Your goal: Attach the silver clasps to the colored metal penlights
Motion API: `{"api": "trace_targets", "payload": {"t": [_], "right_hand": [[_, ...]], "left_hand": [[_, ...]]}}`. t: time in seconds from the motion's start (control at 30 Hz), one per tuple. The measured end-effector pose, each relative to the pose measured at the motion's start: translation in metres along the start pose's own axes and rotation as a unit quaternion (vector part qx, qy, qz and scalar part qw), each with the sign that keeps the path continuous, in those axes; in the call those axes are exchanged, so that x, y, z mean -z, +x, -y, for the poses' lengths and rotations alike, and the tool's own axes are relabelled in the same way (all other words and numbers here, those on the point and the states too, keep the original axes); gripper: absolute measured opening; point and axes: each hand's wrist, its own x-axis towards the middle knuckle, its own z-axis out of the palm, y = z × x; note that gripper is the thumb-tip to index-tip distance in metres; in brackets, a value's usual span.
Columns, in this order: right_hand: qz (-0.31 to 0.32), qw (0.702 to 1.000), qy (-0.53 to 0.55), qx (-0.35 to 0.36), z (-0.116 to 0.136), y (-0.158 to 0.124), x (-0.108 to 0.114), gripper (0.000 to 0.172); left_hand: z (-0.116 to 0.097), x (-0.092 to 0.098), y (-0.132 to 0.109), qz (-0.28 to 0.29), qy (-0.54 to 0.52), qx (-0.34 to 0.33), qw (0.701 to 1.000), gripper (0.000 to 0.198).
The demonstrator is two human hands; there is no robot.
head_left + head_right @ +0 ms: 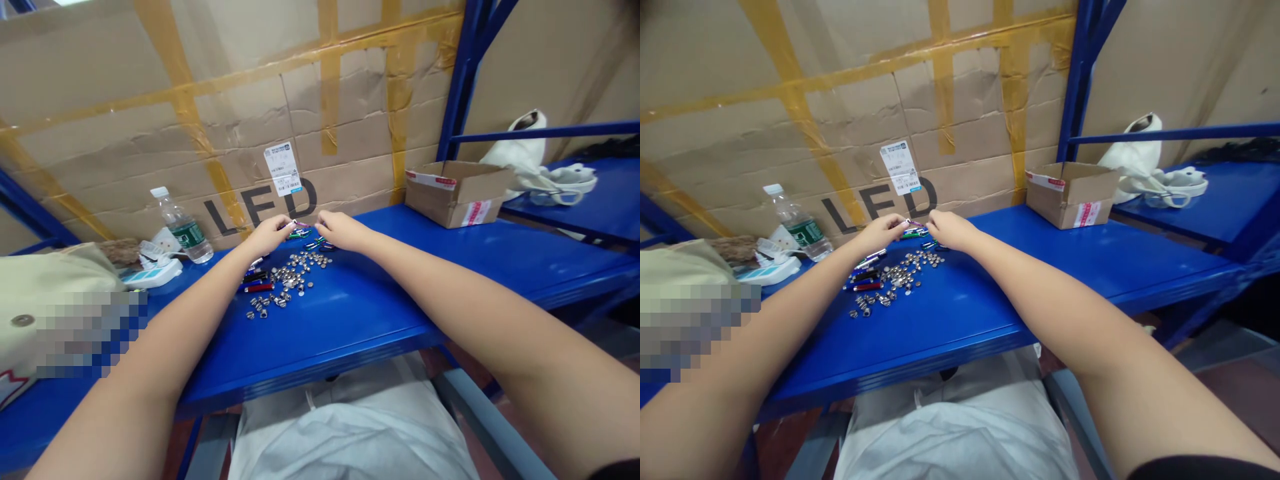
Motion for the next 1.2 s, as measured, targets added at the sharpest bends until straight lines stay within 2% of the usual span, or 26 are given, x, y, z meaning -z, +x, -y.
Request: {"api": "trace_targets", "payload": {"t": [0.07,0.1,0.23,0.33,0.4,0.5,0.63,0.77,0.93,1.03,1.2], "right_hand": [[-0.018,0.999,0.010,-0.028,-0.011,0.002,0.002,0.022],[-0.017,0.999,0.014,-0.038,-0.016,0.003,0.003,0.020],[0.002,0.998,0.017,-0.053,-0.025,0.005,0.006,0.019],[0.019,0.999,0.011,-0.043,-0.023,0.003,0.007,0.021],[0.035,0.999,0.011,-0.034,-0.021,0.002,0.007,0.023],[0.059,0.998,0.009,-0.019,-0.016,0.000,0.009,0.025],[0.114,0.993,-0.002,0.009,-0.004,-0.005,0.013,0.024],[0.178,0.982,-0.031,0.049,0.013,-0.011,0.016,0.018],[0.234,0.968,-0.051,0.072,0.017,-0.013,0.016,0.021],[0.244,0.964,-0.074,0.077,0.010,-0.012,0.016,0.025],[0.265,0.957,-0.083,0.079,0.005,-0.011,0.018,0.026]], "left_hand": [[0.016,0.000,0.018,0.020,0.154,-0.020,0.988,0.026],[0.023,-0.001,0.025,0.025,0.178,-0.015,0.984,0.026],[0.044,-0.011,0.041,0.028,0.226,0.005,0.974,0.024],[0.047,-0.012,0.043,0.016,0.255,0.015,0.967,0.023],[0.043,-0.005,0.040,0.011,0.269,0.015,0.963,0.023],[0.038,0.018,0.027,0.020,0.283,0.017,0.959,0.020],[0.038,0.047,-0.013,0.133,0.290,0.040,0.947,0.019],[0.041,0.050,-0.045,0.167,0.310,0.047,0.935,0.018],[0.043,0.039,-0.047,0.156,0.343,0.086,0.922,0.017],[0.039,0.039,-0.048,0.136,0.339,0.074,0.928,0.018],[0.014,0.047,-0.065,-0.053,0.238,-0.024,0.970,0.035]]}}
